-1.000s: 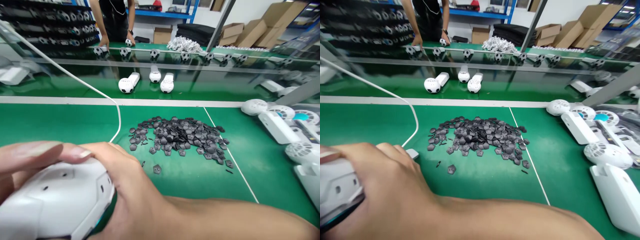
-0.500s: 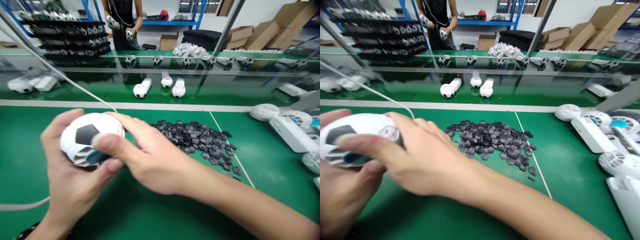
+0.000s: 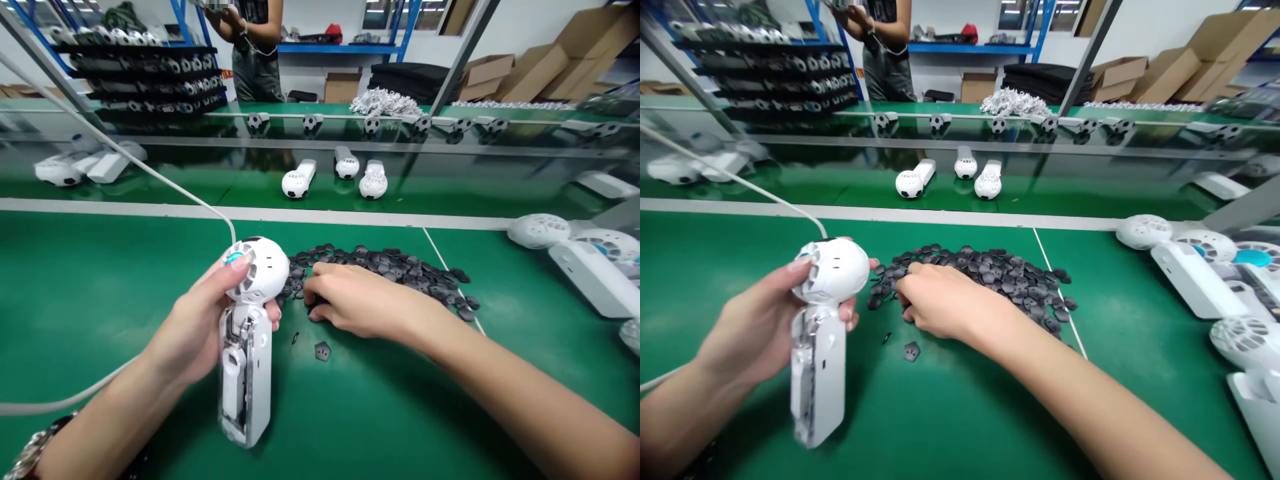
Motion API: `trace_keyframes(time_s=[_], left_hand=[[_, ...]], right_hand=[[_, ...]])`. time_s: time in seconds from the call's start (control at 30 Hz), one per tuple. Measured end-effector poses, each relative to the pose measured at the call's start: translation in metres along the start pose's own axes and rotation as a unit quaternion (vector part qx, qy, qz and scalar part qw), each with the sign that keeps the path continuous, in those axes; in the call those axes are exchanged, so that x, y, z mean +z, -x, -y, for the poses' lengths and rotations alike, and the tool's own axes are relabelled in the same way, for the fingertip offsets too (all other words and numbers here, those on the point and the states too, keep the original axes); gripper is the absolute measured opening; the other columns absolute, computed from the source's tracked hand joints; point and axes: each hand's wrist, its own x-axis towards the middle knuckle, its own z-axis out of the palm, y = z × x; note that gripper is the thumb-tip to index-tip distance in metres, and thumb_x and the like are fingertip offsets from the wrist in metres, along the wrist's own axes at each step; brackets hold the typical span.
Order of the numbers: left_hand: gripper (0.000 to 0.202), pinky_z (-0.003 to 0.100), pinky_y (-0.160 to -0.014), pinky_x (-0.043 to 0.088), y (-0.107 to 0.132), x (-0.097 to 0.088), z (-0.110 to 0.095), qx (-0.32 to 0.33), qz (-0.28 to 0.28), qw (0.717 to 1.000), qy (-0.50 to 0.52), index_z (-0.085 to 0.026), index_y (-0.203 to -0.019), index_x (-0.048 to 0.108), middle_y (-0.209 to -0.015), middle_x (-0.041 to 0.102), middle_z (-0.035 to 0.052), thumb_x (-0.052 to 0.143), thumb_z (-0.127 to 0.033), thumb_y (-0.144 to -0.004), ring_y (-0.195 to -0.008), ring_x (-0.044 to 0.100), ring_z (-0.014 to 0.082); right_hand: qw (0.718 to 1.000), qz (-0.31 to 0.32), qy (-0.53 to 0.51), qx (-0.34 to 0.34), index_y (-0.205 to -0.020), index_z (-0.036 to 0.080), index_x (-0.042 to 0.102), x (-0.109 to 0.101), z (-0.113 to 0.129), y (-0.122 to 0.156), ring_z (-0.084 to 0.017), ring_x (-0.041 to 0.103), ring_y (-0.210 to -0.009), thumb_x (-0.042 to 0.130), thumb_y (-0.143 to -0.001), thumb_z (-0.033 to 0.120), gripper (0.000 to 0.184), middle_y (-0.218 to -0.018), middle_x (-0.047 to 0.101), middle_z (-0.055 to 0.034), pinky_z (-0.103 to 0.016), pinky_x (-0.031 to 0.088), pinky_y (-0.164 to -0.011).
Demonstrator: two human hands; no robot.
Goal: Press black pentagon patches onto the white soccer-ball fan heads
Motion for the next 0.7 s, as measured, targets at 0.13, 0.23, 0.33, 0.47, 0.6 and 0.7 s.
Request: trace_keyframes(time_s=[0.13,0.23,0.33,0.47,0.6,0.7], left_hand=[[0.043,0.024,-0.045,0.054,-0.001,-0.003,0.005,-0.094,-0.007,0.996,0.008,-0.016,-0.08,0.069,-0.058,0.065,0.0089,0.076,-0.057,-0.073,-0.048,0.064,0.0196],[0.043,0.021,-0.041,0.051,0.0,-0.002,0.007,-0.121,-0.048,0.991,0.017,-0.017,-0.093,0.071,-0.067,0.07,0.0116,0.076,-0.054,-0.073,-0.05,0.065,0.0201],[0.052,0.019,-0.039,0.05,0.0,0.0,0.009,-0.08,-0.065,0.995,0.019,-0.017,-0.095,0.071,-0.071,0.072,0.0113,0.086,-0.056,-0.063,-0.05,0.063,0.0189],[0.045,0.017,-0.047,0.054,0.001,-0.003,0.013,0.006,-0.019,1.0,0.017,-0.02,-0.093,0.07,-0.07,0.068,0.0035,0.088,-0.054,-0.069,-0.054,0.062,0.0153],[0.043,0.015,-0.052,0.051,0.002,-0.009,0.015,0.129,0.005,0.988,-0.087,-0.025,-0.116,0.07,-0.09,0.072,0.0031,0.082,-0.046,-0.081,-0.066,0.066,0.0152],[0.044,0.017,-0.06,0.052,0.003,-0.01,0.015,0.171,0.014,0.975,-0.143,-0.026,-0.122,0.069,-0.103,0.073,0.0052,0.079,-0.047,-0.085,-0.083,0.069,0.0196]], right_hand=[[0.997,-0.04,-0.065,0.003,-0.086,0.017,0.066,-0.006,0.0,-0.003,-0.018,0.063,-0.077,0.059,-0.092,0.014,0.01,-0.087,0.069,-0.005,-0.027,0.038,-0.06],[0.966,-0.146,-0.214,0.014,-0.099,0.018,0.07,-0.012,0.005,-0.003,-0.013,0.06,-0.066,0.052,-0.099,0.023,0.018,-0.078,0.068,-0.0004,-0.025,0.042,-0.056],[0.929,-0.207,-0.308,0.001,-0.102,0.018,0.072,-0.013,0.019,0.0,-0.009,0.054,-0.057,0.051,-0.099,0.021,0.022,-0.073,0.065,0.0023,-0.022,0.039,-0.05],[0.899,-0.186,-0.397,-0.002,-0.097,0.019,0.063,-0.011,0.038,0.003,-0.007,0.052,-0.051,0.057,-0.091,0.016,0.01,-0.065,0.059,0.0068,-0.017,0.038,-0.042],[0.877,-0.156,-0.453,0.027,-0.092,0.022,0.057,-0.019,0.044,0.003,-0.007,0.046,-0.046,0.062,-0.083,0.013,0.013,-0.055,0.048,0.01,-0.014,0.035,-0.035],[0.868,-0.129,-0.478,0.036,-0.095,0.021,0.055,-0.027,0.045,0.003,-0.007,0.05,-0.045,0.069,-0.083,0.014,0.02,-0.054,0.051,0.0103,-0.014,0.037,-0.038]])
